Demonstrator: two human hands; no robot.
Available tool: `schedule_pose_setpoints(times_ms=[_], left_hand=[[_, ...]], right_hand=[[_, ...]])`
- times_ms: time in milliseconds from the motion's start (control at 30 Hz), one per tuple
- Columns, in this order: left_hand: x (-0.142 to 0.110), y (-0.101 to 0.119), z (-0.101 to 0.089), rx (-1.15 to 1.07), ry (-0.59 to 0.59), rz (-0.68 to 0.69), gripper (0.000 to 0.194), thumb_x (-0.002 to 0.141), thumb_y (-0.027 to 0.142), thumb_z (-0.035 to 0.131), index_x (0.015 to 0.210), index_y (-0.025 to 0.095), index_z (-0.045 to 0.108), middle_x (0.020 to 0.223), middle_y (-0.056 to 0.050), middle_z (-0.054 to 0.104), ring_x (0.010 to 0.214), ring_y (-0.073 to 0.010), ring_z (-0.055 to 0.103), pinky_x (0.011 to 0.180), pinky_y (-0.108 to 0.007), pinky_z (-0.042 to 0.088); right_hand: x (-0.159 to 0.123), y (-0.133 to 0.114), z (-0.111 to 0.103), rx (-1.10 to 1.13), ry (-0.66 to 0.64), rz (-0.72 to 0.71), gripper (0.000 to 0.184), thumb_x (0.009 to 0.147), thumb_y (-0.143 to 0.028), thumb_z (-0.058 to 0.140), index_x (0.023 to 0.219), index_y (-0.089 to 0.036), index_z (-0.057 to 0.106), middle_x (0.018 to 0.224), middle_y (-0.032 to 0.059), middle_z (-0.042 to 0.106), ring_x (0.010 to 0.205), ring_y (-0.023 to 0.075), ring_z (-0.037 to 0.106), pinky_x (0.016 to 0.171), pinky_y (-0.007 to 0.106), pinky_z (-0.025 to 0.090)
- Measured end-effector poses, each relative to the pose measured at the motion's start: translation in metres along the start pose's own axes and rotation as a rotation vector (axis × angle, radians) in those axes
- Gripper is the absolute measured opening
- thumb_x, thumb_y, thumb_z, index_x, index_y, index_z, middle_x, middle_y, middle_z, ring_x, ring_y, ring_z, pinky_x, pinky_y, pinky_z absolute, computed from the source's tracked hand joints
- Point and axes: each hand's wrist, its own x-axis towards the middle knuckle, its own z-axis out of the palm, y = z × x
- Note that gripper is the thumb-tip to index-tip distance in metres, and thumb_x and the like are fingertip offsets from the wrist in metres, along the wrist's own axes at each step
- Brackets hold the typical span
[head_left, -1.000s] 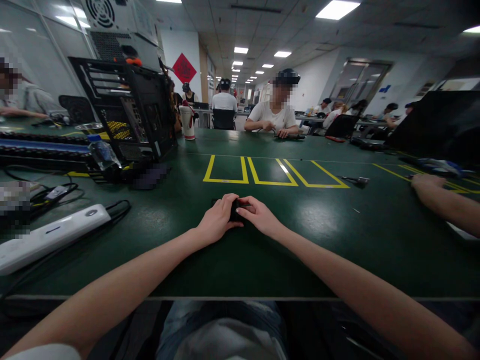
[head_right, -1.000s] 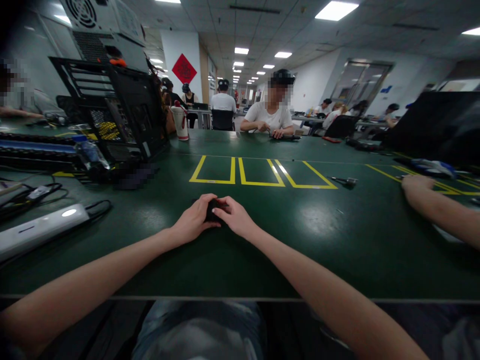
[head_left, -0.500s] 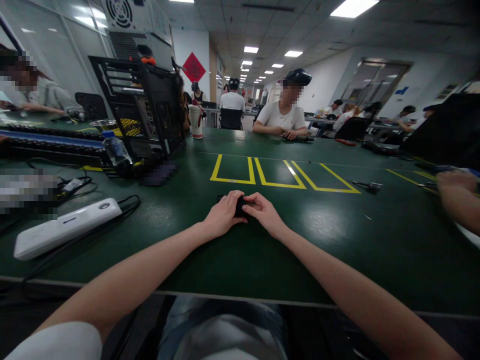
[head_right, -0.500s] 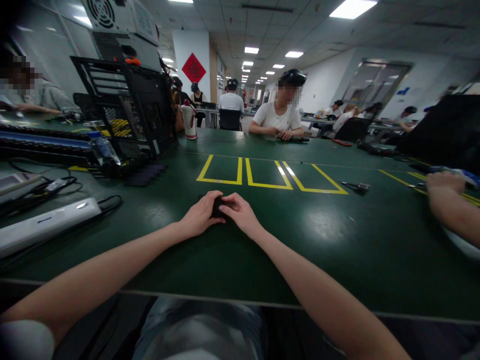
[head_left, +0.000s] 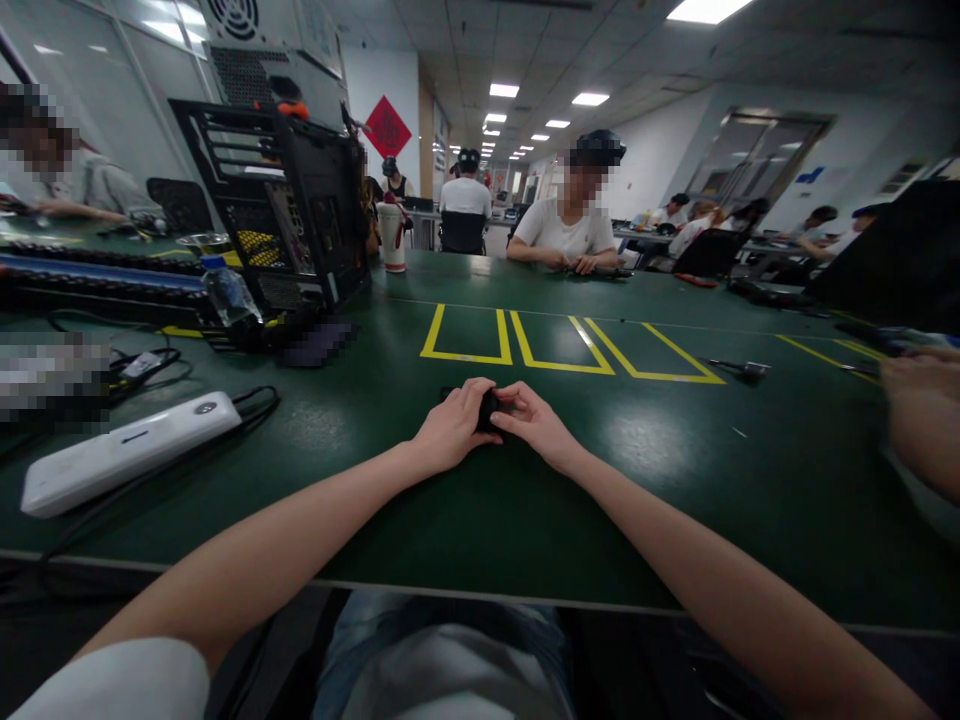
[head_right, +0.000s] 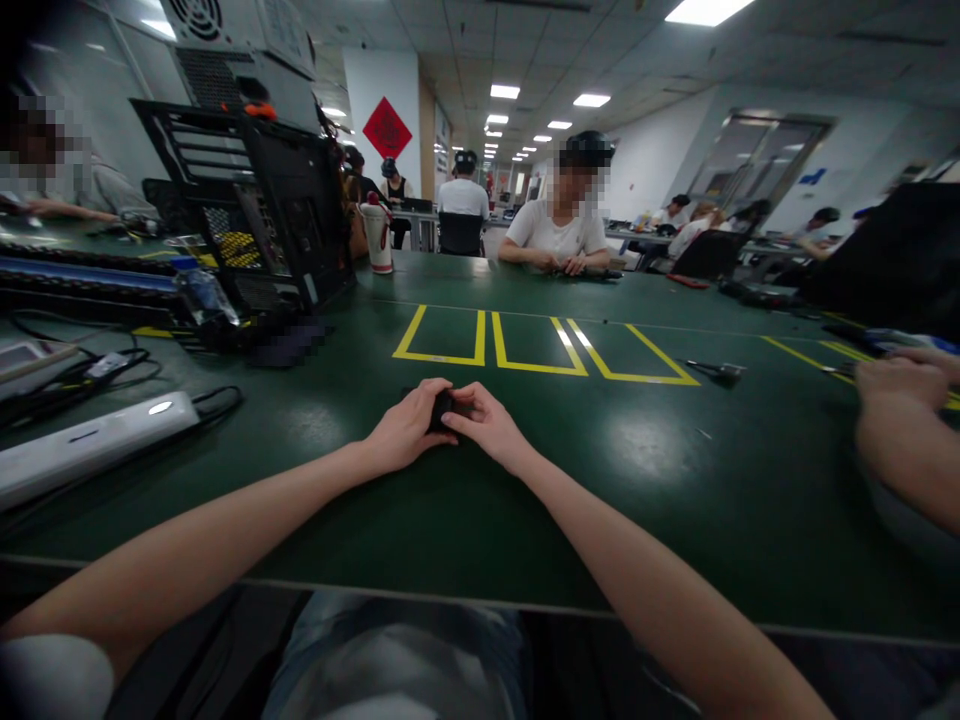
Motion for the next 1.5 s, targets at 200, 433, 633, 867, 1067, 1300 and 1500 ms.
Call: schedule_pose_setpoints(times_ms=[200,433,633,867,1067,1300,1500], left_hand=[[0.002,0.004,0.001,0.017,-0.011,0.011,0.062,0.068,0.035,0.063,0.116,0.022,0.026,0.116,-0.008,0.041,0.100,-0.0251,0.049,0.074,-0.041,0.048],[0.002,0.004,0.002,0.015,-0.005,0.009,0.062,0.068,0.032,0.063,0.116,0.022,0.025,0.116,-0.009,0.040,0.101,-0.0251,0.048,0.074,-0.041,0.048],[0.001,0.004,0.001,0.009,-0.007,0.001,0.062,0.068,0.033,0.063,0.116,0.022,0.025,0.117,-0.009,0.040,0.102,-0.0257,0.048,0.073,-0.042,0.048],[0.001,0.004,-0.001,-0.012,-0.018,0.001,0.060,0.069,0.035,0.061,0.116,0.023,0.026,0.116,-0.008,0.041,0.101,-0.0254,0.049,0.073,-0.043,0.048],[0.002,0.003,0.000,0.005,-0.015,-0.004,0.062,0.068,0.034,0.063,0.116,0.022,0.026,0.117,-0.009,0.040,0.102,-0.0256,0.049,0.074,-0.043,0.048],[0.003,0.004,0.000,-0.008,-0.009,0.001,0.061,0.068,0.034,0.062,0.116,0.023,0.026,0.115,-0.008,0.041,0.101,-0.0253,0.049,0.076,-0.043,0.047],[0.002,0.003,0.000,-0.002,-0.018,0.003,0.060,0.069,0.033,0.062,0.116,0.023,0.026,0.117,-0.008,0.041,0.102,-0.0256,0.049,0.074,-0.042,0.048]], right_hand=[[0.002,0.006,-0.003,-0.006,0.074,0.038,0.028,0.070,-0.031,0.060,0.094,-0.022,0.050,0.097,0.0013,0.054,0.090,0.0146,0.054,0.084,0.036,0.043],[-0.002,-0.001,-0.004,0.048,-0.041,-0.002,0.031,0.066,-0.021,0.064,0.092,-0.022,0.047,0.097,0.0006,0.053,0.094,0.0146,0.054,0.087,0.035,0.043],[-0.002,-0.004,-0.001,0.011,0.036,-0.005,0.019,0.071,-0.028,0.060,0.086,-0.022,0.049,0.091,-0.0009,0.053,0.085,0.0131,0.055,0.082,0.034,0.045],[0.000,0.001,-0.001,-0.055,0.062,0.023,0.027,0.072,-0.030,0.058,0.096,-0.021,0.049,0.100,0.0025,0.053,0.095,0.0158,0.053,0.086,0.036,0.043],[-0.004,-0.003,-0.001,-0.022,0.006,-0.023,0.026,0.068,-0.024,0.062,0.089,-0.022,0.048,0.096,-0.0003,0.053,0.094,0.0148,0.054,0.086,0.034,0.043],[-0.002,-0.001,0.001,-0.042,0.078,-0.014,0.024,0.070,-0.028,0.060,0.091,-0.022,0.049,0.095,0.0006,0.053,0.090,0.0147,0.055,0.083,0.034,0.044],[-0.005,-0.006,-0.003,-0.045,-0.012,0.031,0.028,0.071,-0.027,0.059,0.096,-0.022,0.048,0.103,0.0021,0.052,0.096,0.0169,0.054,0.085,0.037,0.044]])
